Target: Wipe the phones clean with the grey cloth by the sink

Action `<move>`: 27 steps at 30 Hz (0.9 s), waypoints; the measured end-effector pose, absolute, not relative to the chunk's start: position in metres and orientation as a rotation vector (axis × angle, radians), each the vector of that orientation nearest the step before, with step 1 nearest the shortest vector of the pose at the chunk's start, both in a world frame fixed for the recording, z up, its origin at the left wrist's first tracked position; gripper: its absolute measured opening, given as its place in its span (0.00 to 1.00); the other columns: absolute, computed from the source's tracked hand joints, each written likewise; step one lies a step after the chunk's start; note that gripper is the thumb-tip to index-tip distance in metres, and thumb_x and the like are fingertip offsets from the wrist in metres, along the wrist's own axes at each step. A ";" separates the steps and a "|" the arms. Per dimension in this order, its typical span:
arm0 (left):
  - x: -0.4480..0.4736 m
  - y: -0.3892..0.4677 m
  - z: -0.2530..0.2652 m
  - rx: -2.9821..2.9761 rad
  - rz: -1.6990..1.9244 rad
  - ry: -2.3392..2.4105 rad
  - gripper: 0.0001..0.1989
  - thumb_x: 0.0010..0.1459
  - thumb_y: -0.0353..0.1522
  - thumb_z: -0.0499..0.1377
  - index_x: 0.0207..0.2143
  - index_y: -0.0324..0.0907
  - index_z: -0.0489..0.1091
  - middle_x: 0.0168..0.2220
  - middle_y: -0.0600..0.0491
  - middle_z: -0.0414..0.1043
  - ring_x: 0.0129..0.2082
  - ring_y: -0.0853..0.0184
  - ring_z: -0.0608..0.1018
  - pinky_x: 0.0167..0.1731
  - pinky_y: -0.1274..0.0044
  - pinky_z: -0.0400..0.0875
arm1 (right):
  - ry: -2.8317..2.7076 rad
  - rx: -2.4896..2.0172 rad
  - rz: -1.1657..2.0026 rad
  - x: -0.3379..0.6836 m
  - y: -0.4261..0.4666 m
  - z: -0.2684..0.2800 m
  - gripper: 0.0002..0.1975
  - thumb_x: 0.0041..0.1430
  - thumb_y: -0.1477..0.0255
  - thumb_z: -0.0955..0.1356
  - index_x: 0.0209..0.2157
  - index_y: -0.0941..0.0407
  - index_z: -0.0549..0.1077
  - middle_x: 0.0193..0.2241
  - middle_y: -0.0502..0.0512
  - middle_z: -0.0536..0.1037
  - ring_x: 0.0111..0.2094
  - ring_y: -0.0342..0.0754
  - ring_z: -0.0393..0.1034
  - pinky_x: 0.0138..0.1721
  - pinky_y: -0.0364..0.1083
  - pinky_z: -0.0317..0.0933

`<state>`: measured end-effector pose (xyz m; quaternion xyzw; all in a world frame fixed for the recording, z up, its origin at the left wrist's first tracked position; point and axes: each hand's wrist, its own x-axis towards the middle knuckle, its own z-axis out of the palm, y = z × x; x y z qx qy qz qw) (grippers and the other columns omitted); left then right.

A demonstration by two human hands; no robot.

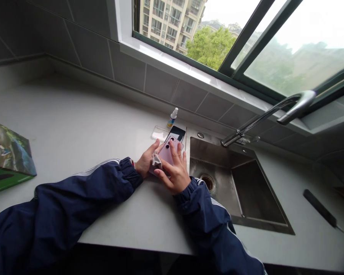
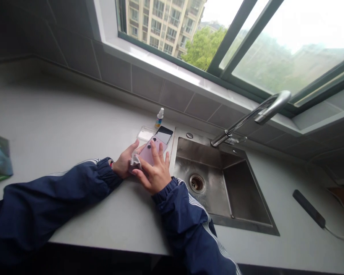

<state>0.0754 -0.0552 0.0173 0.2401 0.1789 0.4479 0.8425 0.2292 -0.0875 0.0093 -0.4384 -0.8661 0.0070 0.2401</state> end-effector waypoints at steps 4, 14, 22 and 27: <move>0.074 -0.057 0.019 0.455 0.898 0.499 0.32 0.66 0.49 0.50 0.63 0.38 0.65 0.45 0.42 0.80 0.40 0.57 0.83 0.41 0.71 0.78 | -2.262 -1.392 -0.027 0.232 -0.084 0.009 0.28 0.67 0.61 0.65 0.67 0.42 0.60 0.74 0.53 0.36 0.72 0.70 0.29 0.63 0.75 0.44; 0.077 -0.062 0.024 0.521 0.954 0.656 0.22 0.68 0.37 0.52 0.61 0.42 0.69 0.35 0.51 0.81 0.33 0.62 0.82 0.32 0.78 0.77 | -2.144 -1.540 -0.090 0.234 -0.080 0.011 0.29 0.68 0.60 0.64 0.68 0.42 0.57 0.74 0.54 0.31 0.73 0.68 0.29 0.64 0.73 0.43; 0.077 -0.060 0.033 0.513 0.924 0.635 0.28 0.65 0.43 0.53 0.62 0.37 0.66 0.42 0.43 0.80 0.37 0.59 0.83 0.37 0.73 0.79 | -2.369 -1.317 -0.036 0.231 -0.089 0.018 0.26 0.64 0.54 0.67 0.62 0.40 0.67 0.74 0.55 0.40 0.73 0.67 0.30 0.65 0.71 0.42; 0.074 -0.059 0.026 0.523 0.890 0.770 0.25 0.65 0.41 0.53 0.59 0.38 0.69 0.34 0.47 0.80 0.26 0.63 0.81 0.26 0.75 0.78 | -2.200 -1.516 -0.079 0.234 -0.083 0.015 0.27 0.67 0.56 0.65 0.66 0.39 0.61 0.74 0.55 0.37 0.73 0.69 0.30 0.63 0.74 0.43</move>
